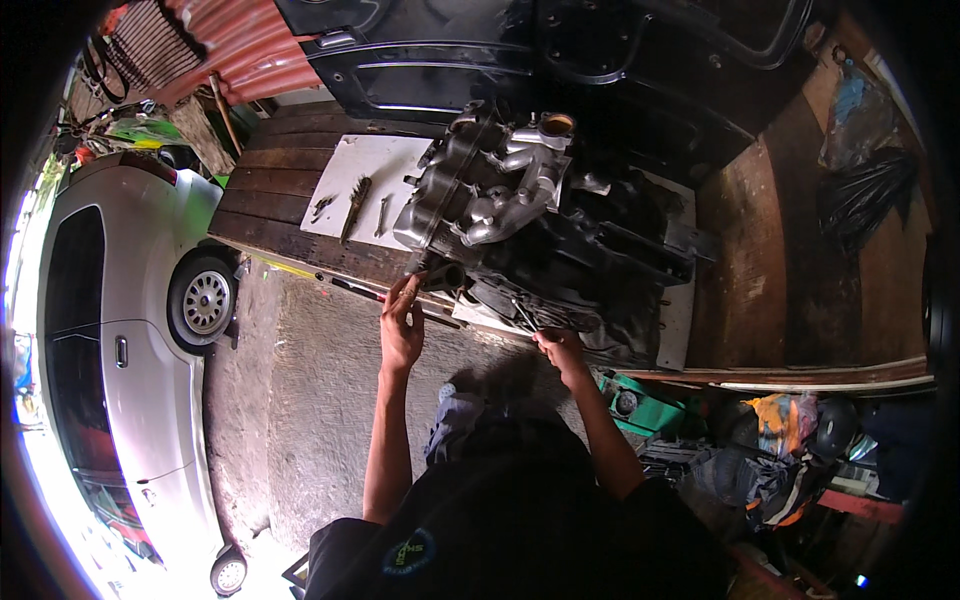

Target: The person uses a wrench to loosen and remove bolts from a disassembled engine block placed on a wooden workbench. They repeatedly reposition the wrench and hands to access different bolt locations on the engine.

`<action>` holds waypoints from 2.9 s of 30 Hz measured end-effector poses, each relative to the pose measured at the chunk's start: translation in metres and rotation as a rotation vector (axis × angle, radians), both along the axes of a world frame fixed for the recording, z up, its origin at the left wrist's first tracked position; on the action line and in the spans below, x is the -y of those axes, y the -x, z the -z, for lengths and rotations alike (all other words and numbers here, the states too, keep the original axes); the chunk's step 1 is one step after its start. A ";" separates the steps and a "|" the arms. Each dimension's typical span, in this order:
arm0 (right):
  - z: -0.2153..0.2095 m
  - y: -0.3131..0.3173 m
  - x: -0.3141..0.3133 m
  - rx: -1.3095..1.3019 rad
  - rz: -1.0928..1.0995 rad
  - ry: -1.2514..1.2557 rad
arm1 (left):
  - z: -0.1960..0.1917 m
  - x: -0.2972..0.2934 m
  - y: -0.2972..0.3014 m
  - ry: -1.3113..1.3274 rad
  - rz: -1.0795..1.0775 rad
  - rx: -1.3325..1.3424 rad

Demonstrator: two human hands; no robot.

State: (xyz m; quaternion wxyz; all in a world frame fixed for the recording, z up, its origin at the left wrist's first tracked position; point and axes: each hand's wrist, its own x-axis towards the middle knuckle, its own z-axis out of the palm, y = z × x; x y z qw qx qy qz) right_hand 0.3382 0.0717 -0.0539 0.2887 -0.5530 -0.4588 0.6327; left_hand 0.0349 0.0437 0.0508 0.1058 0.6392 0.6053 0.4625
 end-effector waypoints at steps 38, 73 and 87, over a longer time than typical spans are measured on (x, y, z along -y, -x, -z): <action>-0.063 -0.034 -0.008 -0.700 0.120 0.646 | -0.008 0.002 0.004 0.012 0.063 0.032; -0.056 0.142 -0.013 -1.151 0.309 0.419 | -0.004 0.002 0.015 0.143 0.112 0.167; -0.003 0.189 -0.016 -0.630 0.537 0.098 | 0.003 -0.001 0.025 0.165 0.135 0.098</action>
